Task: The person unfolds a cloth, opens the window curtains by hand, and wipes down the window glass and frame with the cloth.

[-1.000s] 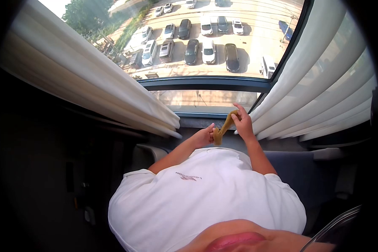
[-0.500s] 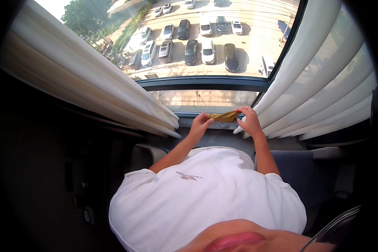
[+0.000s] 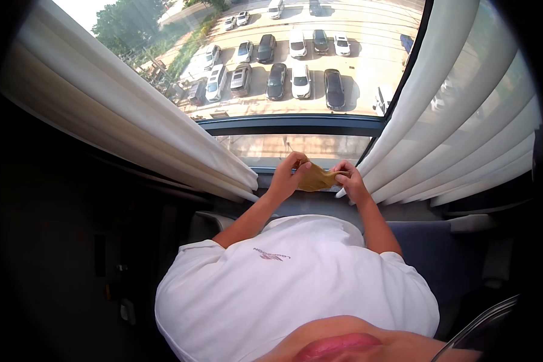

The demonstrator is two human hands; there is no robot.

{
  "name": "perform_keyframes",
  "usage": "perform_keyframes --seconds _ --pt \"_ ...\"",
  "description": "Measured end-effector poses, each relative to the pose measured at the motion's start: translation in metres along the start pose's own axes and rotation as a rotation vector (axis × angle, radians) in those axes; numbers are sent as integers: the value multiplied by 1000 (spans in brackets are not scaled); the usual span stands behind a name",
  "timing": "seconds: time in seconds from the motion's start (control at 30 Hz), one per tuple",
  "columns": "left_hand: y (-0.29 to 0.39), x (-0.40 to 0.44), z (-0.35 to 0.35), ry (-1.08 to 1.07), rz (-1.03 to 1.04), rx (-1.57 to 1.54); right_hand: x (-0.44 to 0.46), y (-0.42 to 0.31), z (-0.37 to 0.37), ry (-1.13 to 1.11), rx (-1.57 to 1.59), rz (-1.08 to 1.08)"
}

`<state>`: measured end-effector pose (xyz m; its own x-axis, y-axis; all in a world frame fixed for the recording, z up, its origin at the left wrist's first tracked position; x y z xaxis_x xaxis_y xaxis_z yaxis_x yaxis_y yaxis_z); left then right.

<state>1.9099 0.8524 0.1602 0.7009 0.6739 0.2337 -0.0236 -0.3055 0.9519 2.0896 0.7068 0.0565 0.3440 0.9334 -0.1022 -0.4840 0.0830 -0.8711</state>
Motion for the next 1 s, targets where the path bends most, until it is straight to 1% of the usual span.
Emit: perform_keyframes --seconds 0.1,0.2,0.23,0.33,0.37,0.43,0.47,0.53,0.63,0.73,0.83,0.93,1.0 --pt "33 7 4 8 -19 92 -3 9 31 -118 317 46" --pt "48 13 7 6 5 117 3 34 45 -304 393 169" --pt "50 15 7 -6 6 142 7 44 44 -353 319 206" --pt "54 19 5 -42 -14 166 8 49 47 -301 298 173" --pt "55 20 4 -54 -22 165 9 45 47 -292 339 168" --pt "53 20 3 -45 -29 -6 9 41 43 -271 420 162" --pt "53 20 3 -41 -34 -92 10 39 40 -283 407 145" --pt "65 20 2 -77 -47 -135 12 35 36 -306 381 111" --pt "90 17 2 -168 -50 -186 10 18 47 -405 391 128" --pt "97 16 5 -240 -48 -230 9 5 73 -497 391 152" --pt "98 20 7 -264 -42 -321 15 28 68 -595 293 205" --pt "95 27 3 -243 -34 -381 12 37 62 -450 309 253" --pt "92 29 -4 -200 -32 -391 6 30 66 -335 328 200"
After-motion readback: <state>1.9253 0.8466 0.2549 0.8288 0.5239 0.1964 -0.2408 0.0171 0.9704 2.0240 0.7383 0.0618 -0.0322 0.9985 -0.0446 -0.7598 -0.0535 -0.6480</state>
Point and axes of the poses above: each hand's wrist, its own x-axis towards the middle knuckle, its own z-axis out of the palm, y = z × x, the point moved 3 cm from there along x, towards the middle knuckle, and after that the axes turned 6 degrees about y, right-handed, at the moved point
